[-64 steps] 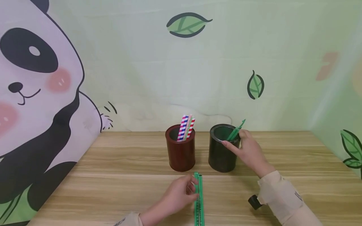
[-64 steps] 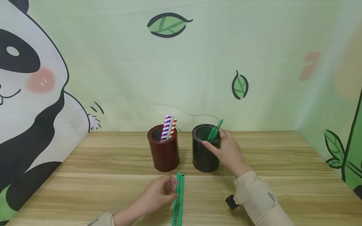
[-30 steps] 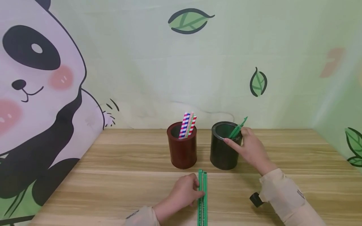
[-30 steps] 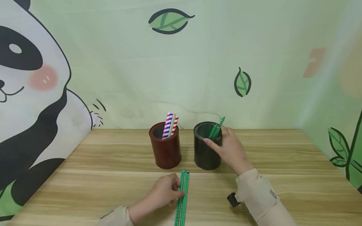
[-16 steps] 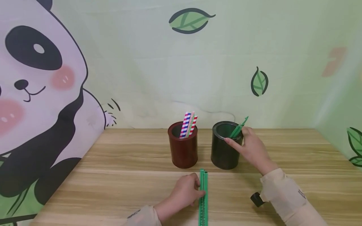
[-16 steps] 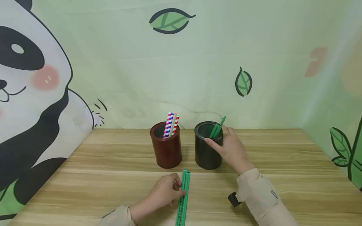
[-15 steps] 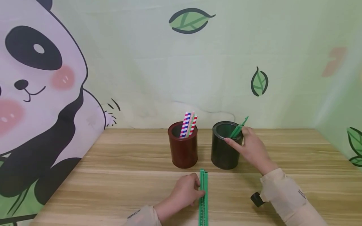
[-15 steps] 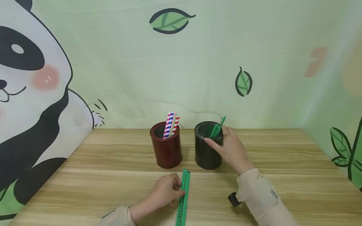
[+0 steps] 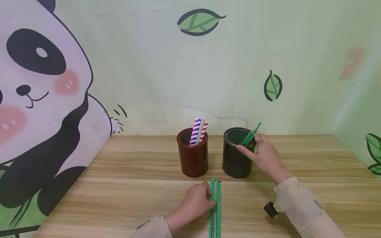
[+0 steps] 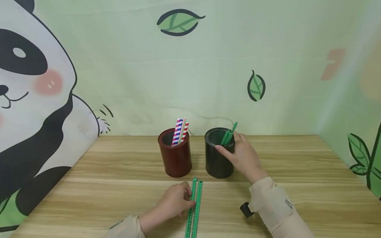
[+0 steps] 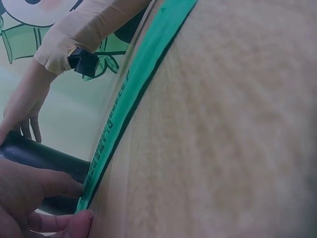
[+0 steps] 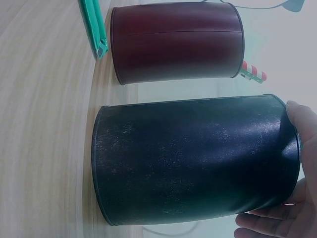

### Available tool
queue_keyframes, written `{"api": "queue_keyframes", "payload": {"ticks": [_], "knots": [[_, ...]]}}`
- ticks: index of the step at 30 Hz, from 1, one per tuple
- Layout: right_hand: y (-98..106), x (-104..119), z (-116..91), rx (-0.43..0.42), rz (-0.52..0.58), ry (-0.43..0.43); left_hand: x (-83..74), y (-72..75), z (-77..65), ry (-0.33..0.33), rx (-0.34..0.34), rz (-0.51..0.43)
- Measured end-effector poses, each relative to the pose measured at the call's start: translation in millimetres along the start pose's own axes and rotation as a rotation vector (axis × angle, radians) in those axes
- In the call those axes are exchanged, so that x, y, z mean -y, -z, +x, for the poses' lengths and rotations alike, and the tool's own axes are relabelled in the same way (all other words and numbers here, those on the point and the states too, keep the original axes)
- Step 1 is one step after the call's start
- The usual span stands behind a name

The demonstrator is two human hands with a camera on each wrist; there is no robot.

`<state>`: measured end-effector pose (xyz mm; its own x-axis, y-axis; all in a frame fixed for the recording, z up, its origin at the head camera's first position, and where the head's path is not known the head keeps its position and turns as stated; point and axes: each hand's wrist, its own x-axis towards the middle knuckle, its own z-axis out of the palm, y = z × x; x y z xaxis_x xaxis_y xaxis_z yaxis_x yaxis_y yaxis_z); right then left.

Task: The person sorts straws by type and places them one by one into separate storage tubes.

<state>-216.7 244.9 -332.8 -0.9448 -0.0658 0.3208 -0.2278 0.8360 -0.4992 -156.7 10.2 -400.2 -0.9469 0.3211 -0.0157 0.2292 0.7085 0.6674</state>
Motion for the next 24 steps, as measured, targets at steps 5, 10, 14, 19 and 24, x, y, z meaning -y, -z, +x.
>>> {"api": "queue_keyframes", "payload": {"ticks": [5, 10, 14, 19, 24], "knots": [[0.0, -1.2, -0.5, -0.006, 0.000, 0.003, -1.6, -0.5, 0.9, -0.002, -0.017, 0.011], [-0.5, -1.5, -1.1, -0.021, 0.000, 0.002, -0.9, -1.3, 2.9, -0.003, -0.023, 0.019], [-0.1, -3.0, -0.5, -0.007, -0.006, -0.003, -0.2, -0.3, 4.5, -0.008, -0.023, 0.003], [0.3, -3.9, 0.2, 0.008, -0.009, -0.010, 3.9, 1.0, 5.6, -0.019, -0.023, -0.052], [-1.9, -4.4, 1.3, -0.002, -0.005, 0.002, 8.7, 4.9, 5.4, -0.006, 0.002, -0.180]]}}
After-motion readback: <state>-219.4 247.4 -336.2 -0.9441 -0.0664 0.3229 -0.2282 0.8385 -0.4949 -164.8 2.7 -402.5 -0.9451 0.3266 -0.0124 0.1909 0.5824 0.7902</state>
